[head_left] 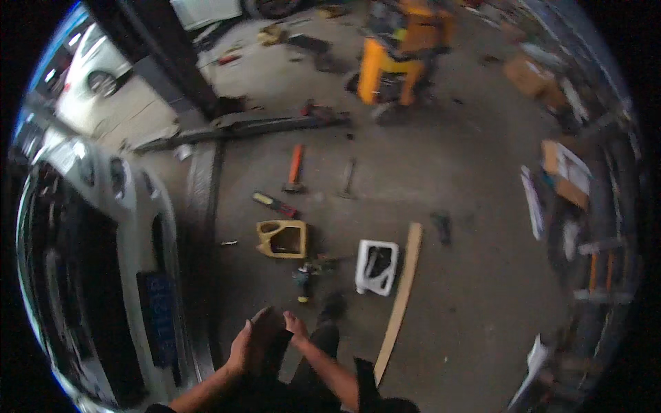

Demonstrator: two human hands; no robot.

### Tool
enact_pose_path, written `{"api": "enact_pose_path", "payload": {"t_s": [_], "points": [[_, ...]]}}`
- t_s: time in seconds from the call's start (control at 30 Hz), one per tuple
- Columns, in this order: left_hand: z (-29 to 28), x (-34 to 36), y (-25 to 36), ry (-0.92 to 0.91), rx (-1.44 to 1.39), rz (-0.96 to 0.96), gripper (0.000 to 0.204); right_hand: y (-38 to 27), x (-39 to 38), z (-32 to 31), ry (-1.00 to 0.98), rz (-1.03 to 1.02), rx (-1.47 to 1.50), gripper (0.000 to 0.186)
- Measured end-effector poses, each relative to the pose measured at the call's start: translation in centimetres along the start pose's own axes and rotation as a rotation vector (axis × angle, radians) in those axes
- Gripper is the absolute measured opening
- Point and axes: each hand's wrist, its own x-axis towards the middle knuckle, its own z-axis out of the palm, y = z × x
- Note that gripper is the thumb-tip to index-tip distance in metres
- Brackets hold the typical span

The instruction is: The person installs a long rubber seal along the inner edge of a white car's open hood. They repeatedly reach into a white plastic container to retrieve small fasteners and press them into place along the seal. The person works along the entire length of the hood edge, securing the seal in place.

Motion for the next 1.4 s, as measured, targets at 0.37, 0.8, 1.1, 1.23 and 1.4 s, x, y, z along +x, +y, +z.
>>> {"api": "enact_pose_path", "payload": {"t_s": [0.37,0.8,1.1,1.23,1.4], "points": [[-19.4,-7.9,-0.7,0.366,0.369,0.121,0.056,-28.0,3.0,5.8,0.234,-0.402,0.104,0.049],[-24.9,-39.2,-6.6,0.719,-0.820,0.313,0.054,-16.4,1.6,20.8,-0.397,0.318,-0.434,0.030],[-36.0,-44.8,-11.3,0.950,-0.912,0.422,0.039,-26.1,4.2,37.7,-0.665,-0.154,-0.163,0.020],[-39.9,-47.5,-7.2,1.009,-0.866,0.476,0.037,-28.1,6.1,44.8,-0.760,-0.199,-0.008,0.019],[-42.8,-46.4,-6.3,1.068,-0.896,0.563,0.036,-34.3,9.4,51.1,-1.025,-0.087,-0.084,0.025]]}}
